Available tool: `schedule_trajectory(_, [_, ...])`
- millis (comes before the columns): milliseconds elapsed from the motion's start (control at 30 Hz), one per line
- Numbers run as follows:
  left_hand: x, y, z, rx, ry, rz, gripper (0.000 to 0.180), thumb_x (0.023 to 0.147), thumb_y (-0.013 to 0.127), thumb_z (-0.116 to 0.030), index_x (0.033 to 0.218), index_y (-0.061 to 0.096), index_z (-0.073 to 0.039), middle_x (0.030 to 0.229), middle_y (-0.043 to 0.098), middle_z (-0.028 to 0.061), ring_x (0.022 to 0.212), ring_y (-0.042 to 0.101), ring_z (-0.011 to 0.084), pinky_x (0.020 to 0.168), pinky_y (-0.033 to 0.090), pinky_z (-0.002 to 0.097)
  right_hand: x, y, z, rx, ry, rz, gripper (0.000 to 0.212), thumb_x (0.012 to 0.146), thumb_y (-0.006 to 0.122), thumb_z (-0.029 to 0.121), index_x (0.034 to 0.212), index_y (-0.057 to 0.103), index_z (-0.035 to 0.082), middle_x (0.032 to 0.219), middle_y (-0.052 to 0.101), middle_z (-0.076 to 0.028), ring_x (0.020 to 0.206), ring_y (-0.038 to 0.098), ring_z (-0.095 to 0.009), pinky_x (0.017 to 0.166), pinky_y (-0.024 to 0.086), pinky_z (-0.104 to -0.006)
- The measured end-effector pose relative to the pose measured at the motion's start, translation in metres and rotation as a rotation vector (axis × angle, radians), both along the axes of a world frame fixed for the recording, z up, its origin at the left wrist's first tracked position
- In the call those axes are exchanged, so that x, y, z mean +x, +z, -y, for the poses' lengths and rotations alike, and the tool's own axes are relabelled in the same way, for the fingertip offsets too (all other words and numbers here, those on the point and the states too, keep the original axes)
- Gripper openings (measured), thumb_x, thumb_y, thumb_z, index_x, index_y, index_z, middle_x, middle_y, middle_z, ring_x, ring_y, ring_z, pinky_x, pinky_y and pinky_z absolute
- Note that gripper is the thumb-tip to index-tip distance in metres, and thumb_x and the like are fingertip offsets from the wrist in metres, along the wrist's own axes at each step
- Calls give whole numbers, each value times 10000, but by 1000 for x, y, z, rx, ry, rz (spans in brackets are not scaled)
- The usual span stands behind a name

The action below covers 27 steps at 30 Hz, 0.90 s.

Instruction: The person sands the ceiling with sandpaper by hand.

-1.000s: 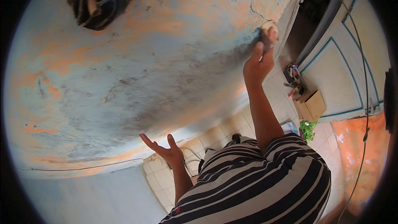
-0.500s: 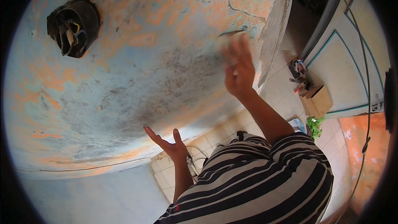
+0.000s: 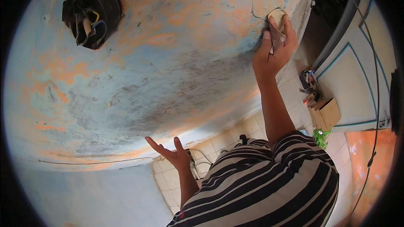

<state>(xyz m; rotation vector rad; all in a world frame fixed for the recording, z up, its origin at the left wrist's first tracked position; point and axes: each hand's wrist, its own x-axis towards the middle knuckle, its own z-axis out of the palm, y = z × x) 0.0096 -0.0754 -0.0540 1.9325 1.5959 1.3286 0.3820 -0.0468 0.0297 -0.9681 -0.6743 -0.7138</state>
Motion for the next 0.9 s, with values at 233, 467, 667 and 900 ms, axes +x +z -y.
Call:
schedule_trajectory(233, [10, 9, 10, -45, 26, 24, 900, 964, 626, -197, 1670, 72, -132, 1732, 92, 158, 1592, 117, 378, 1255, 194, 605, -58, -1, 0, -317, -68, 442, 317, 1035, 557, 251, 1174, 774, 66, 1459, 575, -151, 1445, 416, -370, 1192, 308, -460])
schedule_trajectory(467, [9, 8, 2, -20, 3, 9, 912, 983, 640, -331, 1667, 77, -115, 1729, 91, 173, 1590, 116, 395, 1242, 199, 627, -61, 7, 8, -376, 11, 592, 329, 1040, 550, 186, 1265, 710, 8, 1435, 585, -185, 1426, 454, -376, 1155, 385, -504])
schedule_trajectory(667, [-21, -1, -21, 68, 130, 4, 909, 986, 657, -352, 1670, 100, -131, 1728, 111, 161, 1576, 171, 407, 1216, 239, 641, -56, 18, 13, -329, -46, 490, 338, 1052, 539, 154, 1334, 650, 6, 1435, 587, -189, 1423, 475, -370, 1120, 433, -503])
schedule_trajectory(900, [-60, 3, -42, 131, 219, -10, 868, 1013, 642, -353, 1670, 113, -149, 1723, 136, 175, 1572, 182, 408, 1214, 242, 650, -59, 20, 11, -238, 183, 281, 292, 923, 650, 85, 1203, 722, 126, 1387, 648, -132, 1342, 566, -354, 1111, 451, -496])
